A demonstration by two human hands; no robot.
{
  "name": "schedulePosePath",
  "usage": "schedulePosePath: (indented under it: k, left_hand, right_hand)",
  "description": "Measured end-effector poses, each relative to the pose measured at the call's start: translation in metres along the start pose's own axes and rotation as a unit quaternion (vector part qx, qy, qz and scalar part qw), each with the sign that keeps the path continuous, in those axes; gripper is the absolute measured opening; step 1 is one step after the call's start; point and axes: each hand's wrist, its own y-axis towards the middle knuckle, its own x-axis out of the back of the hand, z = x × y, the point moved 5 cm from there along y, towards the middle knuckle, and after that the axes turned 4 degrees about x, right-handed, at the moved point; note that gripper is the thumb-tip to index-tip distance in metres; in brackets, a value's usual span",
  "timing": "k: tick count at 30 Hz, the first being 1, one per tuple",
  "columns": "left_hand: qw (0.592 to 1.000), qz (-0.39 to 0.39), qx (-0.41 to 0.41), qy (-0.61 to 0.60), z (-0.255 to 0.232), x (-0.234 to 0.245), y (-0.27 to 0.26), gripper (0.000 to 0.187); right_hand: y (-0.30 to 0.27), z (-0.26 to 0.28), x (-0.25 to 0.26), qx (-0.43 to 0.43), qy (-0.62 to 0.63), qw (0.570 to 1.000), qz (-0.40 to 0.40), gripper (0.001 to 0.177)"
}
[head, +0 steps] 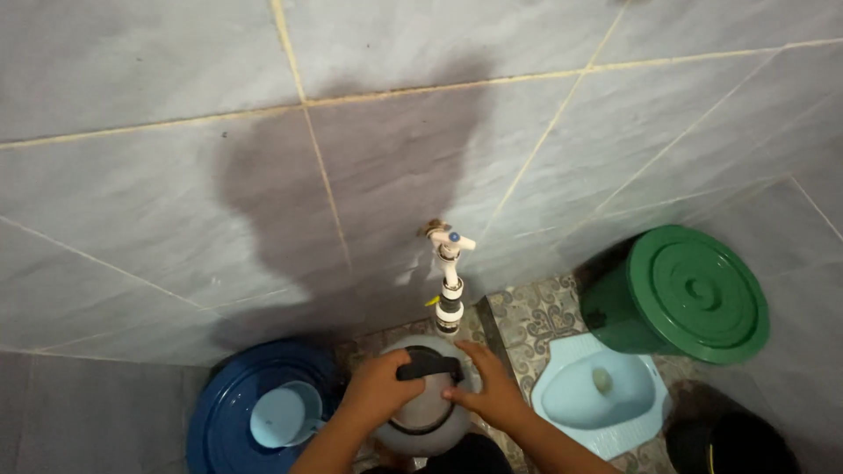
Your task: Filling a kettle with water from a bathroom tap.
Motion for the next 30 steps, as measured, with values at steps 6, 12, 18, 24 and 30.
schedulePosePath:
  k: [6, 12, 18, 24, 30]
  left_hand:
    - [0.987, 0.076, -0.043, -0.135, 0.024, -0.055, 0.019, 0.03]
    - [0.969, 0.116, -0.064, -0.207, -0.001, -0.075, 0.027, 0.029]
    - [0.927, 0.172, -0.098, -0.319, 0.001, -0.105, 0.044, 0.019]
    - [0.931, 0.144, -0.128, -0.312, 0.017, -0.127, 0.056, 0.022]
    - [0.889, 0.163, -0.17, -0.393, 0.006, -0.125, 0.055, 0.029]
  right_hand:
    - [-0.025, -0.031, 0.02, 0.075, -0.004, 0.996, -0.042, 0.048]
    - [-0.014, 0.032, 0.088, 0.121, -0.026, 0.992, 0.0, 0.029]
    - [0.0, 0.075, 0.12, 0.179, -0.14, 0.973, 0.052, 0.013]
    - [0.011, 0.097, 0.12, 0.234, -0.236, 0.937, 0.106, 0.018]
    - [0.017, 0.103, 0.128, 0.203, -0.189, 0.953, 0.119, 0.021]
